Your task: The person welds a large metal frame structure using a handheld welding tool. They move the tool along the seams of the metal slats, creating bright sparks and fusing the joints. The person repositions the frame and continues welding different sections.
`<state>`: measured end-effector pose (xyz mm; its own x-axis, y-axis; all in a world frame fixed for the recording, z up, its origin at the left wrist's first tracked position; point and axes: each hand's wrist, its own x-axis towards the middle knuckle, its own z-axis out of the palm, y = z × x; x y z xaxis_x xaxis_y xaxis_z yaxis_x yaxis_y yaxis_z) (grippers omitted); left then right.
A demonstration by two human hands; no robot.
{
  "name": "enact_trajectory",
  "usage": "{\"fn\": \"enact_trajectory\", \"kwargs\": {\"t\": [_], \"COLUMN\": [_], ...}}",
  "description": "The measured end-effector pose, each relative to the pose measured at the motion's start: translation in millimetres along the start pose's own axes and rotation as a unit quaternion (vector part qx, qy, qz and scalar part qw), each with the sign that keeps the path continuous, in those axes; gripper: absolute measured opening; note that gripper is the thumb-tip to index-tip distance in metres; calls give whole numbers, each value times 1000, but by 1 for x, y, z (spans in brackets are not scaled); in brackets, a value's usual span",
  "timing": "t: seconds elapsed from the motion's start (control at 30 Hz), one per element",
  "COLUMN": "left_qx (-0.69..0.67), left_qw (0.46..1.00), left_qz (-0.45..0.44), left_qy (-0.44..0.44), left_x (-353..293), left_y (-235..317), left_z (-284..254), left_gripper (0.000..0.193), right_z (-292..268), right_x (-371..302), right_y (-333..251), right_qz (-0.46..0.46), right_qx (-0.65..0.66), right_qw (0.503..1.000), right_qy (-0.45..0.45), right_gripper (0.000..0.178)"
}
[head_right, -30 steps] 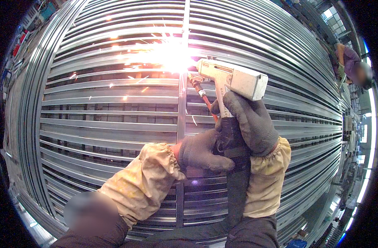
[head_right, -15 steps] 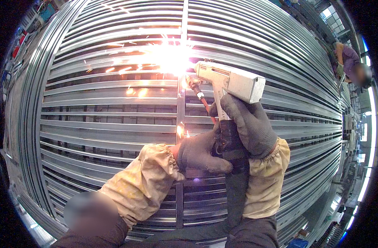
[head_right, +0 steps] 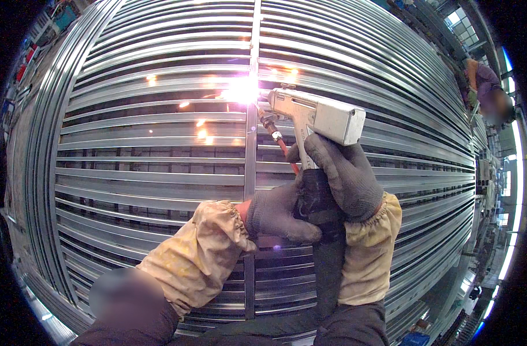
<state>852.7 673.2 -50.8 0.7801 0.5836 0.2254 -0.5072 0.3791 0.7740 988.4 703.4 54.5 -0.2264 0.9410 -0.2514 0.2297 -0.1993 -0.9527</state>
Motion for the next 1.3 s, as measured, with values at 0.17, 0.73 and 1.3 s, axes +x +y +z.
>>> {"fn": "enact_trajectory", "kwargs": {"t": [0.17,0.73,1.3], "left_qx": [-66,-97,-126], "left_qw": [997,993,991], "left_qz": [-42,51,43], "left_qy": [-17,36,20], "left_x": [-4,-36,-45], "left_y": [-4,-16,-28], "left_z": [0,90,63], "left_gripper": [80,51,66], "right_z": [9,16,43], "right_x": [-9,-64,-43], "right_y": [-9,-44,-40], "right_qz": [3,3,70], "right_qx": [54,47,16], "right_qw": [999,994,991], "right_qy": [-3,95,110], "right_gripper": [37,38,45]}}
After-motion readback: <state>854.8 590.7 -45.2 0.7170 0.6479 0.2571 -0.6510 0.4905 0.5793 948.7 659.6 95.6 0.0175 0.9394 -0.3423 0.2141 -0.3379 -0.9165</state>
